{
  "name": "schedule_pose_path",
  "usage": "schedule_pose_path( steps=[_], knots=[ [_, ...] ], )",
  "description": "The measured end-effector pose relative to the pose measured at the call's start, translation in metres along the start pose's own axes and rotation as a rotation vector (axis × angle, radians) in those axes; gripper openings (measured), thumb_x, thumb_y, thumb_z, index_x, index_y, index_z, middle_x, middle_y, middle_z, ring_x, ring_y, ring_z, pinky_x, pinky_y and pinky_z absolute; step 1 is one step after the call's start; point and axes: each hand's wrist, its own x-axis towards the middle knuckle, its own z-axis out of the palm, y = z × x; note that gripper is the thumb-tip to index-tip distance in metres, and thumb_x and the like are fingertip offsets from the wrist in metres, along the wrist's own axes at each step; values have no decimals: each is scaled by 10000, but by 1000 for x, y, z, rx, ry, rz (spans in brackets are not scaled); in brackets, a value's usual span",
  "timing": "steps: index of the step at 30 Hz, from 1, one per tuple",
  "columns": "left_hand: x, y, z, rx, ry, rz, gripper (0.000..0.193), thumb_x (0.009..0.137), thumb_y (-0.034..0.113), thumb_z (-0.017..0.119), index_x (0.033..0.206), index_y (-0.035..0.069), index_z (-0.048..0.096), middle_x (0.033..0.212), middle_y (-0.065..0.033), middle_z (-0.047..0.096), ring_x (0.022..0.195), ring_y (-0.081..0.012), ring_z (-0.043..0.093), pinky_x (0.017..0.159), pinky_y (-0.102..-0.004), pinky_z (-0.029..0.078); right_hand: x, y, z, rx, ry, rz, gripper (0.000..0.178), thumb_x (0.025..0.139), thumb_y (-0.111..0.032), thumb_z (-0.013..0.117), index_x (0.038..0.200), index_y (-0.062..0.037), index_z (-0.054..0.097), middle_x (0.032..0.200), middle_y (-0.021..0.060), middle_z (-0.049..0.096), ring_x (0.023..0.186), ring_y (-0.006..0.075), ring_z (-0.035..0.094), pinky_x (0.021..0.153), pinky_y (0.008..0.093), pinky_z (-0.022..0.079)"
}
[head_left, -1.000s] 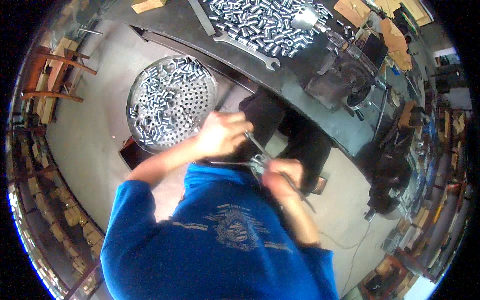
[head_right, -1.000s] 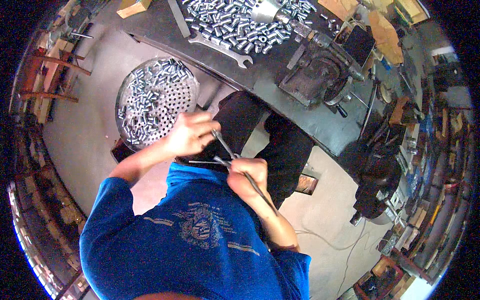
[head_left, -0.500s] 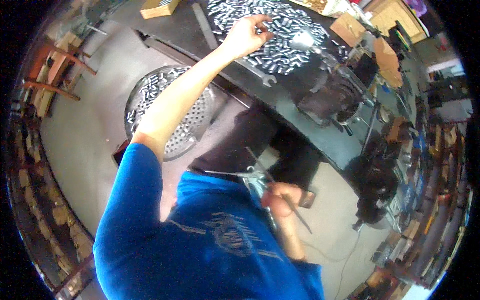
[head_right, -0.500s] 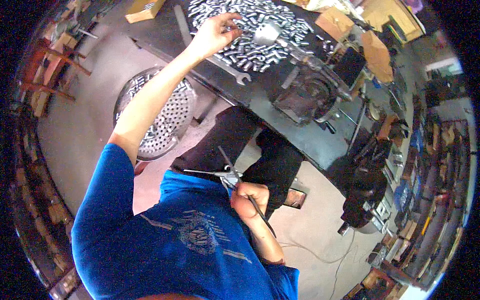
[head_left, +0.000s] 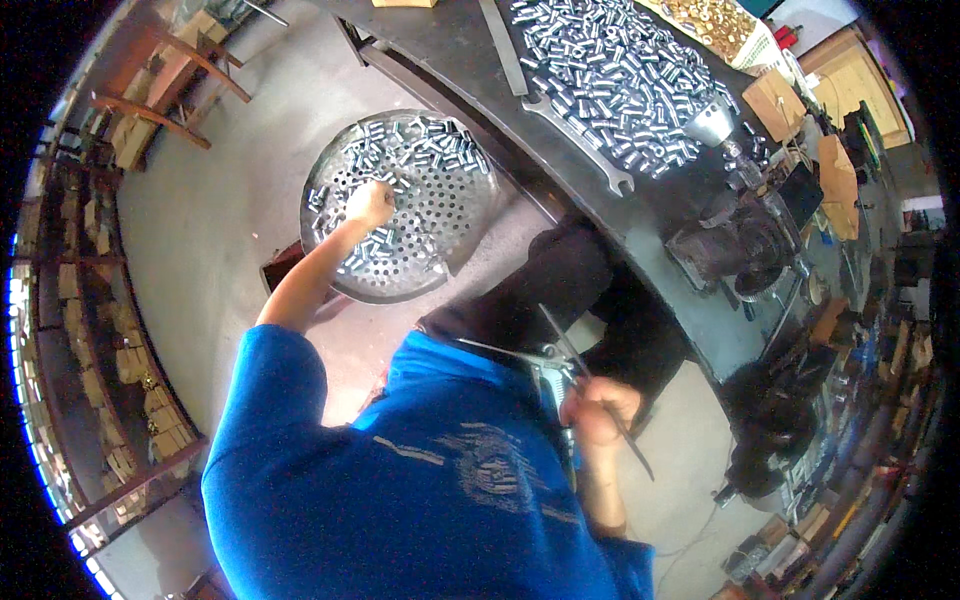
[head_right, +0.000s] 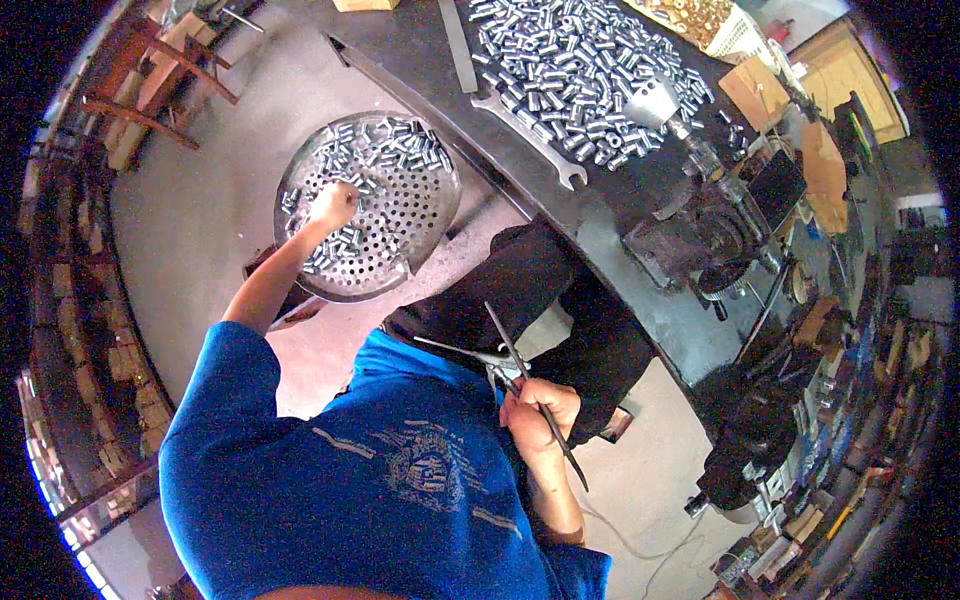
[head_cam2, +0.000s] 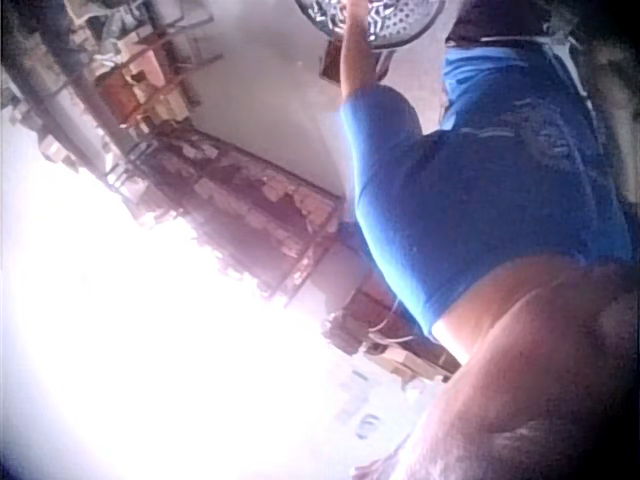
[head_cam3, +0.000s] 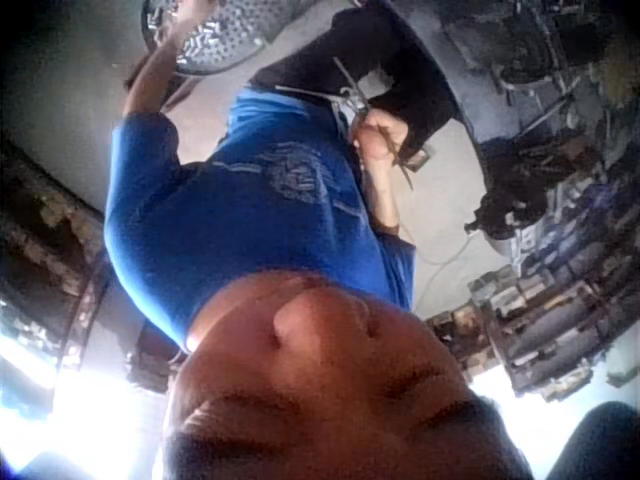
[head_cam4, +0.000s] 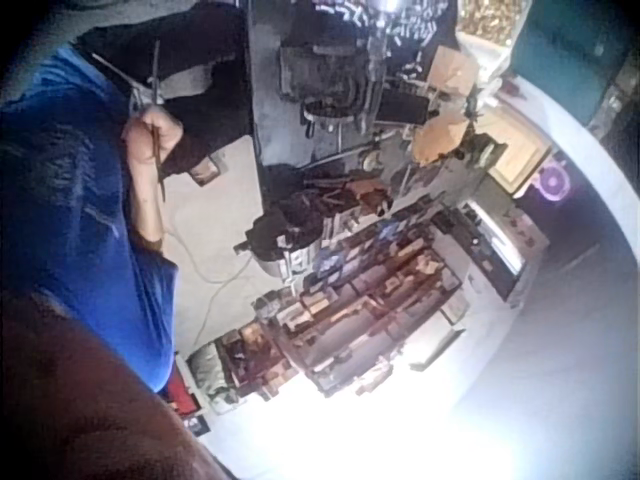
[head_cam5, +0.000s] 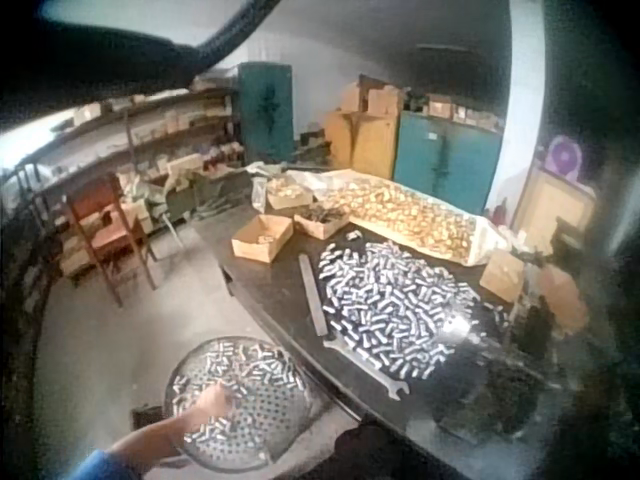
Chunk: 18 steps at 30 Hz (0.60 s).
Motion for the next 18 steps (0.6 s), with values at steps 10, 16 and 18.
schedule_pose_path(
  steps=[10,16,18],
  knots=[
    [-7,37,18,322,-35,59,194,688,134,577,843,27,628,826,-160,643,776,-295,640,667,-392,511,-2,5,5,47,69,42,317,654,120,508,483,-56,306,466,44,431,396,124,458,362,241,340],
    [-35,72,-36,-843,-289,-78,293,727,125,643,966,-28,569,733,-127,620,608,-187,620,593,-307,496,-2,8,4,-152,67,-78,313,606,174,495,484,-50,312,458,-16,341,397,77,385,379,233,306],
    [-49,90,-44,-1134,-405,-30,261,755,103,622,969,-35,567,740,-112,616,593,-178,605,586,-296,493,0,11,6,-215,91,-105,313,606,166,501,487,-54,312,459,-16,313,412,76,335,394,232,270]
  ],
)
